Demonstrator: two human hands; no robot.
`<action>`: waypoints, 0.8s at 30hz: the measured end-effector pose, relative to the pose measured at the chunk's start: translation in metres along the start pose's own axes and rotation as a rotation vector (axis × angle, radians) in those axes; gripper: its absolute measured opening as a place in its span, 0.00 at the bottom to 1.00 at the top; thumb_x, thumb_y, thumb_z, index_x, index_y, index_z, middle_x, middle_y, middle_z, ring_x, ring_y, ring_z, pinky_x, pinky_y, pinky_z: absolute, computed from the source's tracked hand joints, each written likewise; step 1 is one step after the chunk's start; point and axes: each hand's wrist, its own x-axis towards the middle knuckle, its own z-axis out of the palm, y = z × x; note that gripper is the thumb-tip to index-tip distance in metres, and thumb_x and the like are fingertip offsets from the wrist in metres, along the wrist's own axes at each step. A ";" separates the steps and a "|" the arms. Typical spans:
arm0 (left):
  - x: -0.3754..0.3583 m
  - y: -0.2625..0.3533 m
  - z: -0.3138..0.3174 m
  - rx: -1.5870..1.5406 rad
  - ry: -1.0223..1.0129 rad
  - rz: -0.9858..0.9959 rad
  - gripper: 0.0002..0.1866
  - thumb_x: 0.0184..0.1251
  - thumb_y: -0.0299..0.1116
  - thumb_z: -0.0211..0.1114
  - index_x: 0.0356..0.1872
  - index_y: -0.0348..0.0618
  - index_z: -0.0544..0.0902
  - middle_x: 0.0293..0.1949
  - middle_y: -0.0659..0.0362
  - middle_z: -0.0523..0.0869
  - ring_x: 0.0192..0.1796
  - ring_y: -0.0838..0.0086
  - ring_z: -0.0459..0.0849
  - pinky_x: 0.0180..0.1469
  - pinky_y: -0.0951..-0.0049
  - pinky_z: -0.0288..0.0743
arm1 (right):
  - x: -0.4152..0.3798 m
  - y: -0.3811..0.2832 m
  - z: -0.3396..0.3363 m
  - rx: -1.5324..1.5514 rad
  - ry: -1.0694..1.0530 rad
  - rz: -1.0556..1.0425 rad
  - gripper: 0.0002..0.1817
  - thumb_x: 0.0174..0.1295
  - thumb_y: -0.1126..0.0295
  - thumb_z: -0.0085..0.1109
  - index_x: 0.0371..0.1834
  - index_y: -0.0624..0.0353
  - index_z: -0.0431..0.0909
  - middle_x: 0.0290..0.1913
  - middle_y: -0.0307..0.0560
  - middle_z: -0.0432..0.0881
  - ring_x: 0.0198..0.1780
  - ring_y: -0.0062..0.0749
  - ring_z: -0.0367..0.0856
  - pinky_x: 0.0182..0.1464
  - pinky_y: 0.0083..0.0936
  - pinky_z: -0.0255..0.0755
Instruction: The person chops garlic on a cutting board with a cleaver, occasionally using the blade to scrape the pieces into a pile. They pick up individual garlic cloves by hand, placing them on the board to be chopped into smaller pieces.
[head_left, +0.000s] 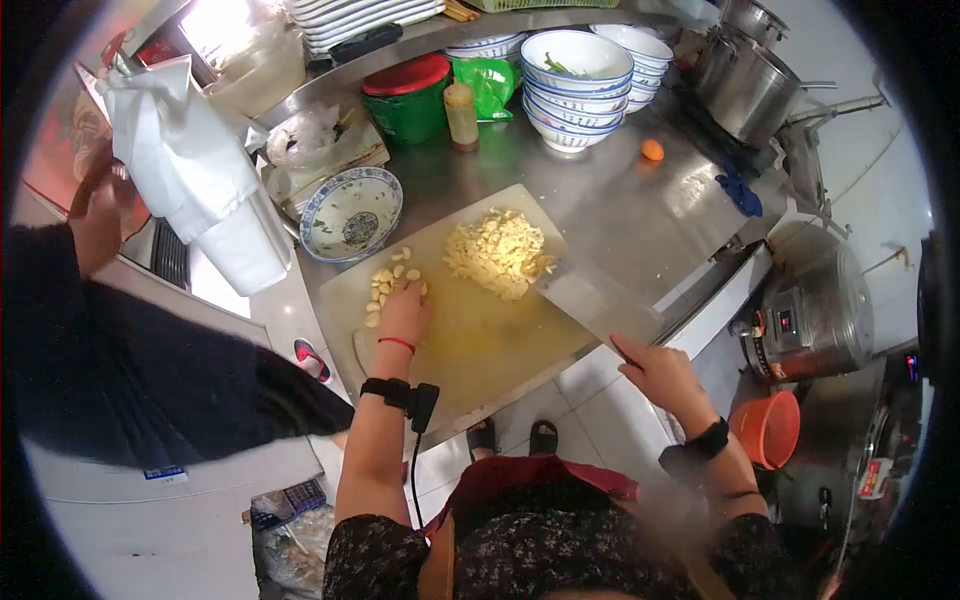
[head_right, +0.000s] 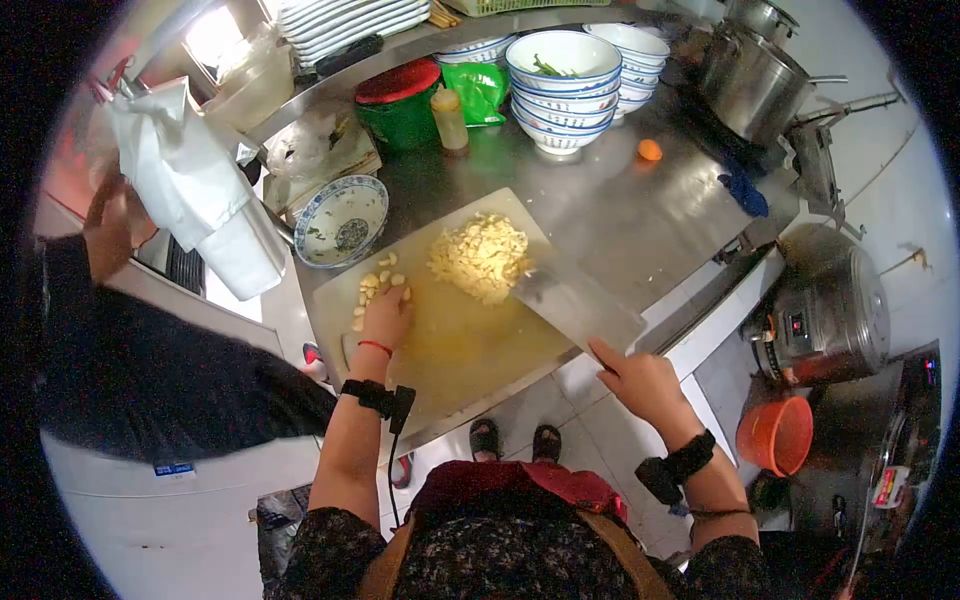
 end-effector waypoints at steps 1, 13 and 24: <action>0.003 0.003 -0.002 -0.004 0.000 0.001 0.15 0.55 0.26 0.58 0.45 0.39 0.80 0.51 0.44 0.78 0.50 0.50 0.79 0.50 0.55 0.75 | -0.007 0.003 0.003 0.019 -0.001 0.017 0.26 0.62 0.57 0.55 0.66 0.35 0.67 0.28 0.56 0.82 0.31 0.54 0.82 0.36 0.44 0.76; -0.038 0.124 0.070 -0.207 -0.440 0.355 0.12 0.59 0.34 0.58 0.42 0.48 0.83 0.34 0.48 0.83 0.41 0.52 0.82 0.45 0.55 0.75 | -0.059 0.029 0.041 0.170 0.057 0.079 0.28 0.62 0.57 0.57 0.68 0.33 0.66 0.27 0.55 0.82 0.30 0.51 0.82 0.35 0.42 0.76; -0.020 0.102 0.007 -0.356 -0.110 0.009 0.12 0.57 0.34 0.66 0.40 0.39 0.83 0.33 0.49 0.84 0.32 0.59 0.82 0.37 0.65 0.76 | -0.012 0.007 0.099 0.208 0.070 -0.026 0.30 0.64 0.56 0.55 0.71 0.31 0.60 0.28 0.51 0.81 0.30 0.50 0.82 0.33 0.41 0.76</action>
